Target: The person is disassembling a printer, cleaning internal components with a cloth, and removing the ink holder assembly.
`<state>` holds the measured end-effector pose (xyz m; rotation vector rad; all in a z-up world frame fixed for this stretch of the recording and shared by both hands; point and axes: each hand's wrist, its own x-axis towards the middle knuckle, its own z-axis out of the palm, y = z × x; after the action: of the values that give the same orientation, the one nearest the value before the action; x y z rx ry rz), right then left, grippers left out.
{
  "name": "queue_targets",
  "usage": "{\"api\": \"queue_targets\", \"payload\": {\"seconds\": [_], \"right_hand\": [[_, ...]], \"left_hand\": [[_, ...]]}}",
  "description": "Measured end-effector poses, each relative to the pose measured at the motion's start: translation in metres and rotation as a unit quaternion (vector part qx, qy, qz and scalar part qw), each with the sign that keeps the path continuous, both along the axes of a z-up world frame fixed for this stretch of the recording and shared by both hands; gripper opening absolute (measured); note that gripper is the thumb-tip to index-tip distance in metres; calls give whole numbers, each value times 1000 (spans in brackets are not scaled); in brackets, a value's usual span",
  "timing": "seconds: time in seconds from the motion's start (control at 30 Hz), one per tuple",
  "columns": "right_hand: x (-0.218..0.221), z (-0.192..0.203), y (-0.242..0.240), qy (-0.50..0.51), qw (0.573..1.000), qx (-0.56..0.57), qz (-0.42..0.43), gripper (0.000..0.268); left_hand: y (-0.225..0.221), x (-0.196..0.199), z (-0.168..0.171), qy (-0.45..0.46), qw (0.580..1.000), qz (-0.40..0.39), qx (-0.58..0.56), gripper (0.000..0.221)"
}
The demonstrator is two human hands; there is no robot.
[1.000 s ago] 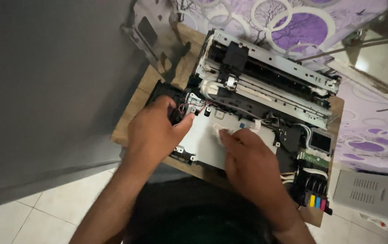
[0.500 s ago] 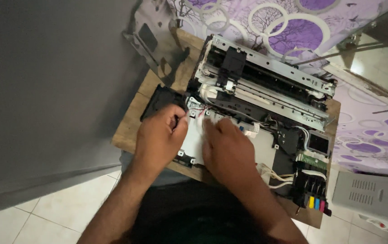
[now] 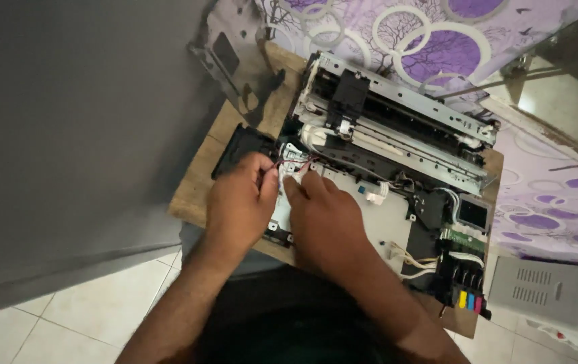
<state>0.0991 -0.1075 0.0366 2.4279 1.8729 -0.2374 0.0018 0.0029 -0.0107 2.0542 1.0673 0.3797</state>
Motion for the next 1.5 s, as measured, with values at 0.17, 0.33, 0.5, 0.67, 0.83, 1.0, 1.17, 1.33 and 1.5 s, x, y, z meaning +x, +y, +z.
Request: {"api": "queue_targets", "payload": {"seconds": [0.17, 0.33, 0.5, 0.67, 0.83, 1.0, 1.17, 1.33, 1.5], "right_hand": [[6, -16, 0, -83, 986, 133, 52, 34], [3, -20, -1, -69, 990, 114, 39, 34], [15, -29, -6, -64, 987, 125, 74, 26], [12, -43, -5, -113, 980, 159, 49, 32], [12, -27, -3, -53, 993, 102, 22, 28], [10, -17, 1, -51, 995, 77, 28, 31], [15, -18, 0, -96, 985, 126, 67, 30], [14, -24, -5, -46, 994, 88, 50, 30], [15, -18, -9, -29, 998, 49, 36, 25]], "left_hand": [[-1, 3, -2, -11, 1000, 1, -6, 17], [-1, 1, -2, 16, 1000, -8, -7, 18], [0, 1, 8, 15, 999, -19, -28, 21], [3, 1, 3, 23, 999, -18, -18, 22], [2, 2, 6, 39, 999, -23, -20, 22], [-1, 0, 11, 45, 998, -29, -24, 20], [0, 1, 14, 49, 998, -16, -34, 22], [0, 0, 12, 34, 999, -22, -31, 21], [0, 1, 9, 33, 999, -20, -18, 22]]}}
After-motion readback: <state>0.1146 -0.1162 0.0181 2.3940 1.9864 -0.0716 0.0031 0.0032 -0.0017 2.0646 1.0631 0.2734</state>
